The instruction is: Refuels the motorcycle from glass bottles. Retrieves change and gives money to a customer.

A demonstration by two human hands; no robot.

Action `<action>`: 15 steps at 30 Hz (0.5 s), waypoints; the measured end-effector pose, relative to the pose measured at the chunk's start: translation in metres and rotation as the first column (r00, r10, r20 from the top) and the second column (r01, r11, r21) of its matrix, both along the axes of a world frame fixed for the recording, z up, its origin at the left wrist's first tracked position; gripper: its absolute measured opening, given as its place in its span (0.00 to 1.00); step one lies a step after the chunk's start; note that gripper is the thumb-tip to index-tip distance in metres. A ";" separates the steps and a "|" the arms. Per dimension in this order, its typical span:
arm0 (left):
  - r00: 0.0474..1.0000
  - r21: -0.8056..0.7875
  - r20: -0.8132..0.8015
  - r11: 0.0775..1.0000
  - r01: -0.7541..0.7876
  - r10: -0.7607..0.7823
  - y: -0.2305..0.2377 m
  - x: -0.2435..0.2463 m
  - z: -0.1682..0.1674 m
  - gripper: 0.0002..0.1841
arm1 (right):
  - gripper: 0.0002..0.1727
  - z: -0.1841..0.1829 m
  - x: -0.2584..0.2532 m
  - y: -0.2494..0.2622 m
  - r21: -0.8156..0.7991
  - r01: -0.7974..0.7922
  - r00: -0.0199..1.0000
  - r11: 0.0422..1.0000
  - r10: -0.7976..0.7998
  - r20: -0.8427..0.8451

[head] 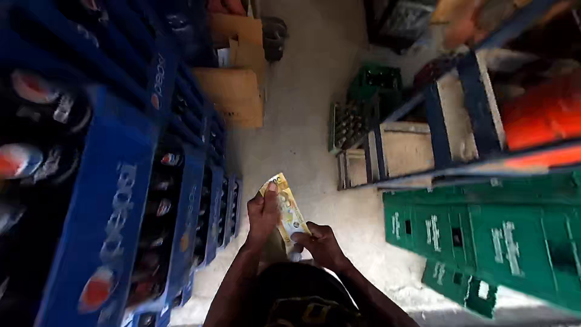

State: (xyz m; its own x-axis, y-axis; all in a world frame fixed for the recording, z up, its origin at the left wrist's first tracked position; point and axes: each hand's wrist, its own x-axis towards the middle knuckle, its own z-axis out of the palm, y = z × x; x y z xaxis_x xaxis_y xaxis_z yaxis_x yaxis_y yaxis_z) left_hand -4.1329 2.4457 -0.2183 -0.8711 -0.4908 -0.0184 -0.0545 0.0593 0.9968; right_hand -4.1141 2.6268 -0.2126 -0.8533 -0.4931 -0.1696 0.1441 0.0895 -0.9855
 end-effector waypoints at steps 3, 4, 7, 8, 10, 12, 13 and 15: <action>0.998 0.026 -0.054 0.999 -0.031 0.032 -0.013 -0.138 -0.030 0.15 | 0.12 -0.031 -0.138 0.000 0.159 -0.094 0.986 0.983 0.114 -0.121; 0.998 0.027 -0.058 0.999 -0.025 0.027 -0.020 -0.183 -0.038 0.16 | 0.12 -0.040 -0.179 0.003 0.220 -0.130 0.979 0.967 0.161 -0.126; 0.994 -0.122 -0.088 0.991 0.052 -0.063 -0.048 -0.334 -0.045 0.19 | 0.14 -0.043 -0.314 0.019 0.311 -0.112 0.994 0.944 0.112 0.018; 0.985 -0.222 -0.094 0.968 0.119 -0.142 -0.052 -0.378 -0.042 0.21 | 0.16 -0.036 -0.358 0.024 0.300 -0.046 0.997 0.953 0.027 0.066; 0.946 -0.400 0.025 0.864 0.306 -0.323 -0.050 -0.457 -0.018 0.21 | 0.21 -0.015 -0.442 0.026 0.226 0.130 0.982 0.965 -0.156 0.104; 0.837 -0.415 0.223 0.728 0.546 -0.500 -0.033 -0.535 0.014 0.21 | 0.24 0.006 -0.528 0.020 0.109 0.283 0.951 0.953 -0.294 0.097; 0.783 -0.411 0.256 0.669 0.620 -0.567 -0.020 -0.576 0.020 0.22 | 0.24 0.011 -0.571 0.017 0.056 0.345 0.934 0.937 -0.348 0.079; 0.747 -0.462 0.154 0.621 0.633 -0.646 0.005 -0.655 0.003 0.21 | 0.14 0.009 -0.653 0.011 -0.005 0.484 0.875 0.875 -0.483 0.036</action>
